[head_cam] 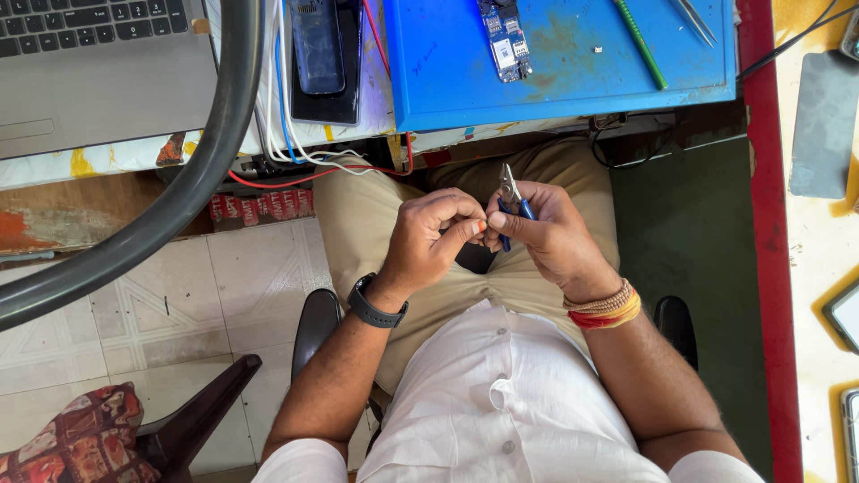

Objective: The person selects a small component from a compartmentalized box and places it on a blue work mat. They use a green pencil-like tool to scrape or clean the component, then use pliers to trim or adjust it. The work is performed on a bench with a laptop, microscope, and other tools visible.

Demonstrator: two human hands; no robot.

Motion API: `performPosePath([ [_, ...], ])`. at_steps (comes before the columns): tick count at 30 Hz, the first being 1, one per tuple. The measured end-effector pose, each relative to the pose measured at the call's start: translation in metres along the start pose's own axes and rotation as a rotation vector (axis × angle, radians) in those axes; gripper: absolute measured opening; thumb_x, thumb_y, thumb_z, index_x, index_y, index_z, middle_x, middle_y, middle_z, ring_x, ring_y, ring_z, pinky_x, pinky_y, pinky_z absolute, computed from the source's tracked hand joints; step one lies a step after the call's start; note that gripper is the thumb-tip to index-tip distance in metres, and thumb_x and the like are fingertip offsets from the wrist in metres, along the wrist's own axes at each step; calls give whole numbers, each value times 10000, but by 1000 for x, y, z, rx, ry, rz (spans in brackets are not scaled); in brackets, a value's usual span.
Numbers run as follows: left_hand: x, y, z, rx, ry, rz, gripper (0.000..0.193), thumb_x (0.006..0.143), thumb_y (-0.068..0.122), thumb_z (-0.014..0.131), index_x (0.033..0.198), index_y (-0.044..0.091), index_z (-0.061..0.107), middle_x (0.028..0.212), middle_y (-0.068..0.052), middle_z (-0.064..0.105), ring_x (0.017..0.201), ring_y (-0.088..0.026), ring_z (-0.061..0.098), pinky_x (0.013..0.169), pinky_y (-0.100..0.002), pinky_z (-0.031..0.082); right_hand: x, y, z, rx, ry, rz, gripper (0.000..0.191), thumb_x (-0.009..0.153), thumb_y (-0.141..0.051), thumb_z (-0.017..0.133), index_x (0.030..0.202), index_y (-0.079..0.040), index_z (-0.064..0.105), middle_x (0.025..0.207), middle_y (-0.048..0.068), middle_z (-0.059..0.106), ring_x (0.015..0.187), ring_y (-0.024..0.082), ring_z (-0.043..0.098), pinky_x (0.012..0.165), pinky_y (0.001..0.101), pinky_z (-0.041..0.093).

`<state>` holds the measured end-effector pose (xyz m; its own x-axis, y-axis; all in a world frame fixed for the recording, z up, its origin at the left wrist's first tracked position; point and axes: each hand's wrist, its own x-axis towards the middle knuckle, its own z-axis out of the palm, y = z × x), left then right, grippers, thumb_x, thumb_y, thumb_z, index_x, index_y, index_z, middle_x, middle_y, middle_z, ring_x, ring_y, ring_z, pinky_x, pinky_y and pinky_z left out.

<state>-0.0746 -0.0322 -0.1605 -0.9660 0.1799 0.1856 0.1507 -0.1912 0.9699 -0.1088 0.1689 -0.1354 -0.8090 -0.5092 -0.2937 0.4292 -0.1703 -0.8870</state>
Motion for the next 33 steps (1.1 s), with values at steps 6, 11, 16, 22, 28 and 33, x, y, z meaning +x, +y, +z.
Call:
performPosePath([
  [6,-1,-7,1,-42,4,3,32,977,-84,640,990,-83,670,997,-92,680,872,-135,728,770,-262,645,0,7,-3,89,27,31,111,951,-77,727,982,13,670,847,81,703,767,164,682,719,313,547],
  [11,0,-12,0,-101,36,-31,38,982,-84,634,978,-78,672,980,-82,670,851,-127,716,761,-263,647,-9,5,3,-160,86,-167,107,975,-39,684,1040,41,712,888,87,738,828,139,708,771,290,576],
  [16,0,-13,0,-38,48,-38,39,967,-100,641,960,-76,671,969,-83,674,828,-123,717,740,-257,644,-17,3,13,-485,211,-241,119,957,14,685,1069,34,722,914,68,759,871,92,719,788,247,586],
  [22,1,-12,2,-2,59,-18,44,960,-108,639,967,-79,672,966,-87,682,837,-122,726,741,-253,645,-20,0,19,-647,276,-249,115,944,1,689,1049,-2,736,865,28,768,817,52,701,730,216,565],
  [28,1,-8,7,76,97,20,66,936,-122,633,958,-71,669,957,-94,694,826,-128,732,731,-253,645,-24,-5,28,-732,326,-284,110,938,-15,704,1039,-17,747,843,31,758,786,44,690,694,212,548],
  [33,0,-6,8,109,108,56,66,931,-120,646,953,-64,672,929,-94,700,793,-130,720,703,-251,626,-25,-7,34,-770,334,-341,99,941,-29,702,1027,-24,752,853,40,766,792,68,717,711,235,560],
])
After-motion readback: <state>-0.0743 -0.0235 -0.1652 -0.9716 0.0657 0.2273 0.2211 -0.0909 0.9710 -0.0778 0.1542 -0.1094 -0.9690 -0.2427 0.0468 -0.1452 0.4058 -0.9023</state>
